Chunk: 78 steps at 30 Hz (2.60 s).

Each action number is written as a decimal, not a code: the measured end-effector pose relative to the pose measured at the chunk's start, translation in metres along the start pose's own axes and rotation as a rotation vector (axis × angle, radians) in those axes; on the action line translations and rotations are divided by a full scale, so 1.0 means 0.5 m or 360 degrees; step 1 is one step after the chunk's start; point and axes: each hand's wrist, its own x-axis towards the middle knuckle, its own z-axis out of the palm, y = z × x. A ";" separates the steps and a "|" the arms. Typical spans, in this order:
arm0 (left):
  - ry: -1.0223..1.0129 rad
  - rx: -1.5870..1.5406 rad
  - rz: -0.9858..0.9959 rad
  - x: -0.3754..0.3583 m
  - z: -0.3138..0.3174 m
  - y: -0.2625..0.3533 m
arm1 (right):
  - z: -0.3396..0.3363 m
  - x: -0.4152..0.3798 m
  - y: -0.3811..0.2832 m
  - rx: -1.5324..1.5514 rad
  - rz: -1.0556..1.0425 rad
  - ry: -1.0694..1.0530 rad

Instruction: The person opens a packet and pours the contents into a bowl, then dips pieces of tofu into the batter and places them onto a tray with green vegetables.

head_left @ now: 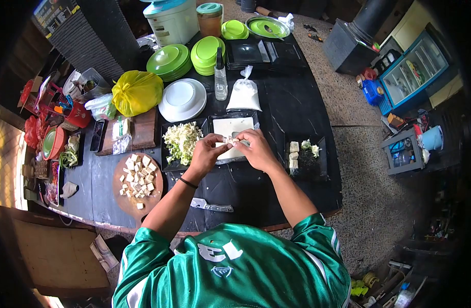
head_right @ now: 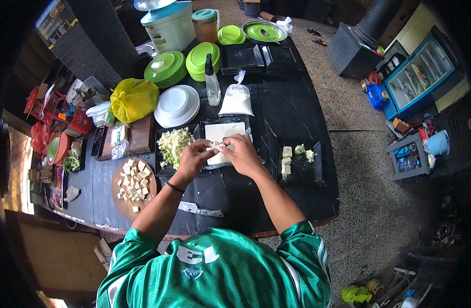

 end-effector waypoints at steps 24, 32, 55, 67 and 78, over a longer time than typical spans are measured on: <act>0.0076 -0.0200 0.0101 0.012 0.006 -0.038 | -0.032 -0.007 -0.011 -0.0076 0.0062 0.0123; 0.0201 -0.0324 0.0044 0.023 0.001 -0.047 | -0.033 -0.004 0.006 -0.0535 -0.0098 0.0250; 0.0063 -0.0141 0.0035 0.001 0.032 -0.041 | -0.077 -0.087 0.017 -0.0536 0.0090 0.0321; 0.0037 -0.0025 0.0051 -0.017 0.031 -0.050 | -0.154 -0.158 0.050 -0.0421 0.0194 0.0460; 0.0115 -0.0119 0.0048 -0.025 0.034 -0.071 | -0.362 -0.288 0.167 -0.0958 0.0726 0.0211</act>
